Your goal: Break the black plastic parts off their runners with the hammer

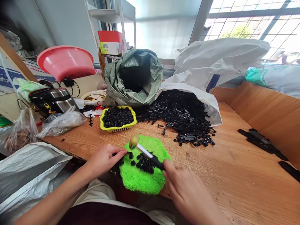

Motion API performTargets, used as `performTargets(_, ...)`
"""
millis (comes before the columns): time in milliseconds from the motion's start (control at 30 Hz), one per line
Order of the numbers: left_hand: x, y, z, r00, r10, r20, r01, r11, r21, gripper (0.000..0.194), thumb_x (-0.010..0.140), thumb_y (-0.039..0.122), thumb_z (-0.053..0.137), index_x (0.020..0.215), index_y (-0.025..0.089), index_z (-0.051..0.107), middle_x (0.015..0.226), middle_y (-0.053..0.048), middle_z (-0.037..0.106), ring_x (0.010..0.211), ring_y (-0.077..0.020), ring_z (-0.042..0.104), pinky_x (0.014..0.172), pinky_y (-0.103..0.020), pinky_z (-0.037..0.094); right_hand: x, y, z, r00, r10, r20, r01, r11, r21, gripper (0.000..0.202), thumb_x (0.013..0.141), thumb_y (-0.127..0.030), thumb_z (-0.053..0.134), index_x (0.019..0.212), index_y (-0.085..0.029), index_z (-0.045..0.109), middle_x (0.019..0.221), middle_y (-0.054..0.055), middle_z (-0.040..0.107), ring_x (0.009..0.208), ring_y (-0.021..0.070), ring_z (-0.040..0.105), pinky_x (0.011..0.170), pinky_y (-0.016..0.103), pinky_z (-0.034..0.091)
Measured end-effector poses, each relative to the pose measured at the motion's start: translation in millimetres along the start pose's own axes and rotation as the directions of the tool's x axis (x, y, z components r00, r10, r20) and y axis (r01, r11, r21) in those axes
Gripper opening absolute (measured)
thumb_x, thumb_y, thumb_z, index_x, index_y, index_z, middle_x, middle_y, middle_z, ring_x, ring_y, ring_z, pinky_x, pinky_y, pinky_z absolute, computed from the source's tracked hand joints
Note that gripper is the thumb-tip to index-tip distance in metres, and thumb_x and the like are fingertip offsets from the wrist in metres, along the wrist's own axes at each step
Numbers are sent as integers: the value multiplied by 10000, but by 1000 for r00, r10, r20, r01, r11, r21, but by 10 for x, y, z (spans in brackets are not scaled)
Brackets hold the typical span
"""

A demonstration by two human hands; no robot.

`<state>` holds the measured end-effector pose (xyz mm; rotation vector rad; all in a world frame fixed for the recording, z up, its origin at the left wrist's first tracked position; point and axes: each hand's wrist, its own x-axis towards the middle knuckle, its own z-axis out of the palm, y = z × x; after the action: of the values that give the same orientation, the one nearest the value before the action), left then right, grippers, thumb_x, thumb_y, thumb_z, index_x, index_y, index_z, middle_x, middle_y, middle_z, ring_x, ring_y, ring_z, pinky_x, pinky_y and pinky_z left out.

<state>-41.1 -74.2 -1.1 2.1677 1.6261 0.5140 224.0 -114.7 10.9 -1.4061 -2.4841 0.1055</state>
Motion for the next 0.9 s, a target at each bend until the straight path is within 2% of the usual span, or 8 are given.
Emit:
performTargets(100, 10, -39, 27, 1000, -3, -10, 3, 999, -44, 429, 848, 400, 396, 612, 164, 664, 504, 9, 546, 489, -100, 426, 506, -233, 221, 2, -9, 28, 998, -2, 58, 3, 1000, -28, 342, 905, -285, 254, 833, -203, 578, 533, 43, 589, 463, 227, 566, 431, 302, 356)
performTargets(200, 11, -93, 27, 998, -44, -55, 25, 951, -308, 410, 838, 413, 407, 629, 153, 645, 565, 5, 570, 555, -114, 465, 532, -218, 282, -56, 59, 21, 997, 74, -11, -70, 975, 209, 320, 916, -356, 292, 821, -229, 570, 538, 16, 563, 486, 203, 544, 460, 289, 366)
performTargets(300, -14, -113, -31, 989, -150, -8, 97, 678, -728, 282, 811, 358, 462, 886, 169, 658, 832, -17, 663, 739, -136, 552, 620, -206, 370, -205, 191, 15, 953, 293, -80, -203, 811, 549, 328, 900, -452, 350, 726, -244, 535, 518, -7, 512, 462, 170, 482, 446, 271, 367)
performTargets(367, -34, -94, -76, 980, -184, 77, 155, 456, -876, 291, 757, 308, 554, 1009, 182, 626, 942, -28, 667, 804, -132, 570, 656, -200, 398, -323, 273, 37, 911, 413, 12, -294, 629, 719, 341, 880, -480, 396, 678, -231, 515, 505, -18, 468, 429, 144, 425, 406, 256, 349)
performTargets(433, -35, -57, -90, 974, -177, 139, 192, 334, -923, 303, 678, 257, 656, 965, 159, 638, 901, -36, 676, 782, -120, 579, 679, -195, 415, -422, 320, 87, 875, 472, 104, -333, 434, 837, 330, 864, -481, 430, 693, -215, 524, 526, -20, 457, 424, 126, 401, 379, 239, 334)
performTargets(600, 62, 39, 37, 960, -233, 157, 210, 221, -952, 222, 583, 198, 749, 722, 129, 589, 621, 20, 627, 561, -51, 549, 543, -136, 400, -515, 312, 276, 797, 569, 203, -275, 42, 961, 257, 841, -441, 492, 796, -199, 564, 543, -26, 463, 402, 94, 394, 363, 208, 311)
performTargets(733, 133, 98, 147, 938, -271, 218, 266, 158, -951, 246, 616, 202, 736, 716, 139, 521, 623, 4, 639, 551, -67, 588, 485, -124, 417, -518, 352, 400, 800, 556, 225, -223, -72, 972, 243, 829, -431, 520, 799, -196, 575, 535, -25, 467, 388, 93, 410, 357, 211, 313)
performTargets(900, 141, 135, 192, 913, -314, 260, 313, 130, -941, 215, 654, 168, 710, 739, 134, 516, 643, -27, 655, 524, -68, 593, 488, -134, 475, -528, 365, 418, 813, 544, 206, -195, -79, 978, 239, 808, -439, 552, 805, -201, 573, 534, -28, 467, 385, 96, 413, 353, 213, 303)
